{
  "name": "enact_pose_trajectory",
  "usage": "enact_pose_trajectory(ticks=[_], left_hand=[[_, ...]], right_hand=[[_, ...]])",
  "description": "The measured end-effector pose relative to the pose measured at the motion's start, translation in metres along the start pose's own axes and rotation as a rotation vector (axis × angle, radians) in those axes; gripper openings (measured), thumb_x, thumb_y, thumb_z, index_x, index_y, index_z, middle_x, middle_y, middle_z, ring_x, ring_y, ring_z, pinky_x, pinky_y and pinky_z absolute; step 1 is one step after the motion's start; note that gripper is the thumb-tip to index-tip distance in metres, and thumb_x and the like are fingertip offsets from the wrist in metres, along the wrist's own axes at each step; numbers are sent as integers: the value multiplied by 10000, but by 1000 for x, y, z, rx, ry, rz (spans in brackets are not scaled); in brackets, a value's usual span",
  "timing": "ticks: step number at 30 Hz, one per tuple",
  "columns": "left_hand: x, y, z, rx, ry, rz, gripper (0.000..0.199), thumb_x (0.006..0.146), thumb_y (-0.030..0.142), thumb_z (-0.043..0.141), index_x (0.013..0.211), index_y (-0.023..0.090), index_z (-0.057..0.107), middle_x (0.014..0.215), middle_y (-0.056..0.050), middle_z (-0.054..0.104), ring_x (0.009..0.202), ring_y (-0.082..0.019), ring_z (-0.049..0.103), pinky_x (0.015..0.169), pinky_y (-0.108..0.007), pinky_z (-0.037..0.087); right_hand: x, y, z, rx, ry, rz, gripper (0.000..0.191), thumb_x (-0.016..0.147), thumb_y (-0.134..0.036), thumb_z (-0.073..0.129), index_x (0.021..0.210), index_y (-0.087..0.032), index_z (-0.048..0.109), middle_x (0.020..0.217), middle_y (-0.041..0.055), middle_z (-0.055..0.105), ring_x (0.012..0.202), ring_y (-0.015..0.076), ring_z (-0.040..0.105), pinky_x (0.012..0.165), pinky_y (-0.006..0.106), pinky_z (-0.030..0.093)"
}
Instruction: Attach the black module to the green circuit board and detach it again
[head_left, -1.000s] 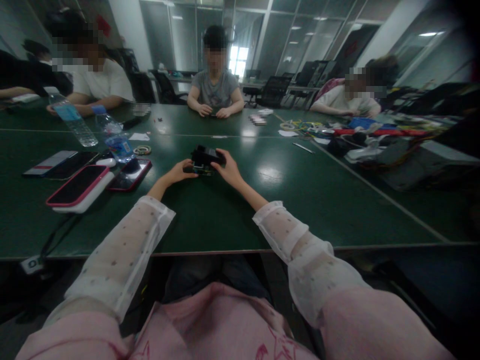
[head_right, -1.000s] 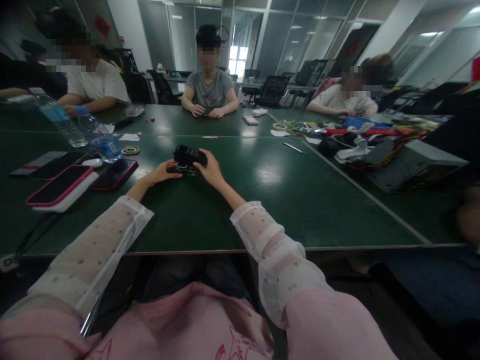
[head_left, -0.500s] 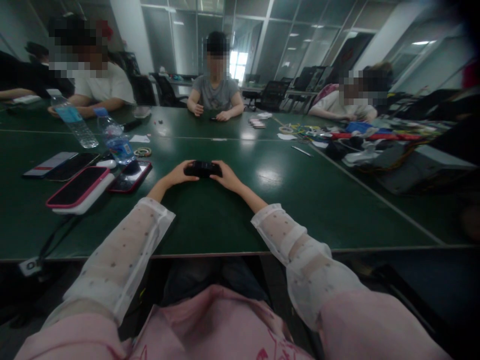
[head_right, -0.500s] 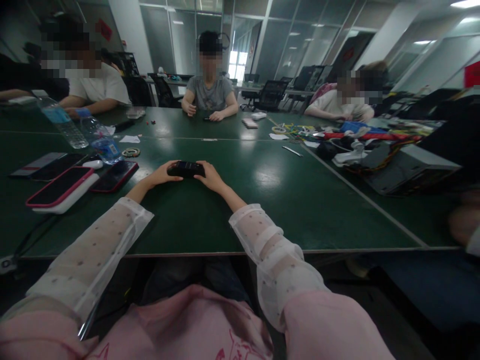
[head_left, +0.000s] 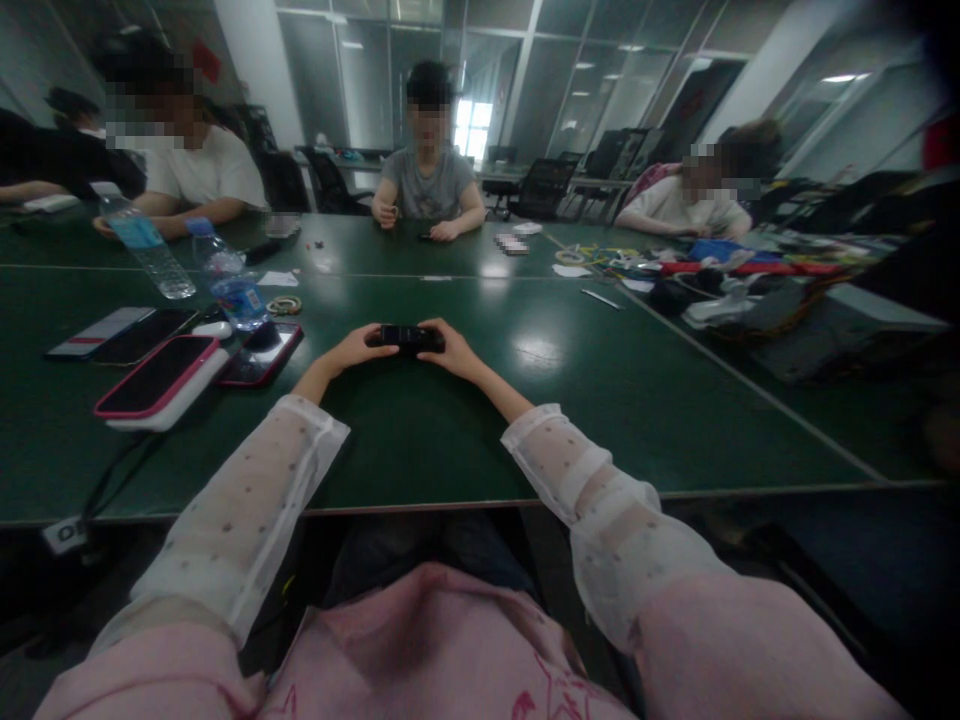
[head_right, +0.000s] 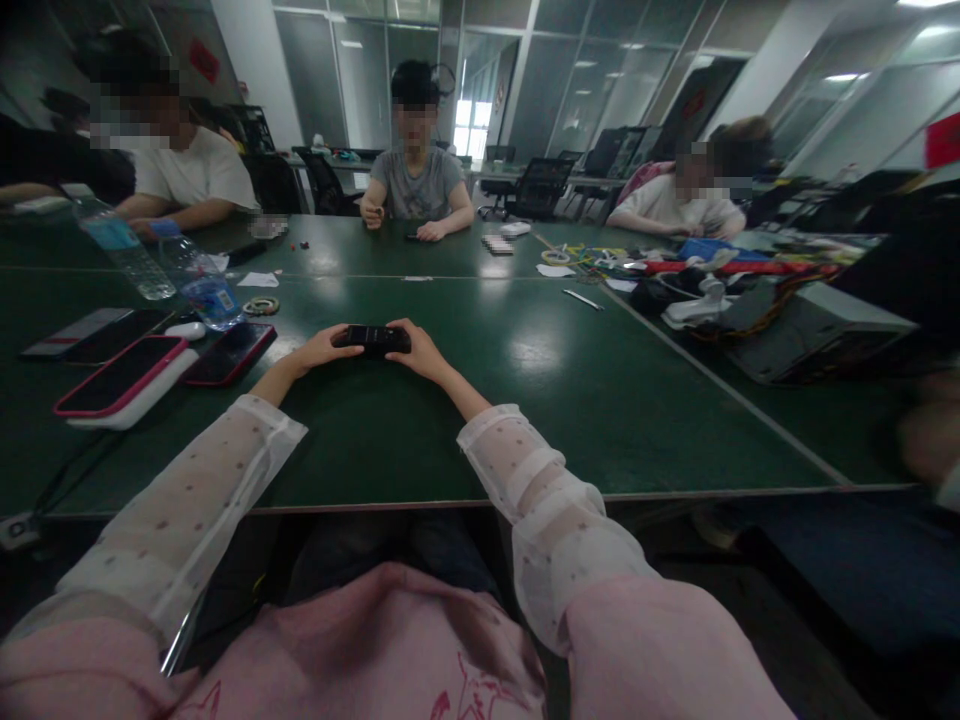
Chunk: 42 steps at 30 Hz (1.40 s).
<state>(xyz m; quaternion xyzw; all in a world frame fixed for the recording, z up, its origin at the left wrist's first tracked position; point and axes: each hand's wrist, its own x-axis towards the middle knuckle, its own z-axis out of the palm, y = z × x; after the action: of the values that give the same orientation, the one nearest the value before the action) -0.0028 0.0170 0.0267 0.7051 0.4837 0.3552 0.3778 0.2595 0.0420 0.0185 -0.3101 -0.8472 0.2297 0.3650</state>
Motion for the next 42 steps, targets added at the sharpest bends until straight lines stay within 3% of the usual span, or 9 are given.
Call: enact_pose_trajectory(ticks=[7, 15, 33, 42], left_hand=[[0, 1, 1, -138, 50, -6, 684, 772, 622, 712, 1286, 179, 627, 1350, -128, 626, 1281, -314, 552, 1107, -451, 405], [-1, -2, 0, -111, 8, 23, 729, 666, 423, 850, 1303, 180, 592, 1345, -129, 622, 1278, -304, 558, 1136, -477, 376], [0, -2, 1, -110, 36, 1, 716, 645, 420, 860, 1252, 145, 597, 1298, -141, 641, 1246, -309, 577, 1116, -490, 387], [-2, 1, 1, -106, 31, 0, 694, 647, 424, 854, 1239, 163, 602, 1300, -133, 641, 1250, -317, 574, 1115, -507, 383]], right_hand=[[1, 4, 1, -8, -14, 10, 539, 769, -345, 743, 1255, -258, 526, 1300, 88, 608, 1187, 300, 594, 970, 491, 481], [0, 9, 3, 11, -33, 3, 553, 799, -364, 717, 1291, -253, 491, 1330, 105, 586, 1210, 307, 578, 971, 507, 484], [2, 19, 7, -11, -33, 14, 631, 804, -470, 714, 1334, -233, 468, 1348, 132, 562, 1240, 332, 560, 996, 530, 473], [1, 20, 7, 19, -21, 23, 616, 794, -405, 736, 1321, -209, 485, 1334, 139, 569, 1221, 320, 568, 1007, 528, 471]])
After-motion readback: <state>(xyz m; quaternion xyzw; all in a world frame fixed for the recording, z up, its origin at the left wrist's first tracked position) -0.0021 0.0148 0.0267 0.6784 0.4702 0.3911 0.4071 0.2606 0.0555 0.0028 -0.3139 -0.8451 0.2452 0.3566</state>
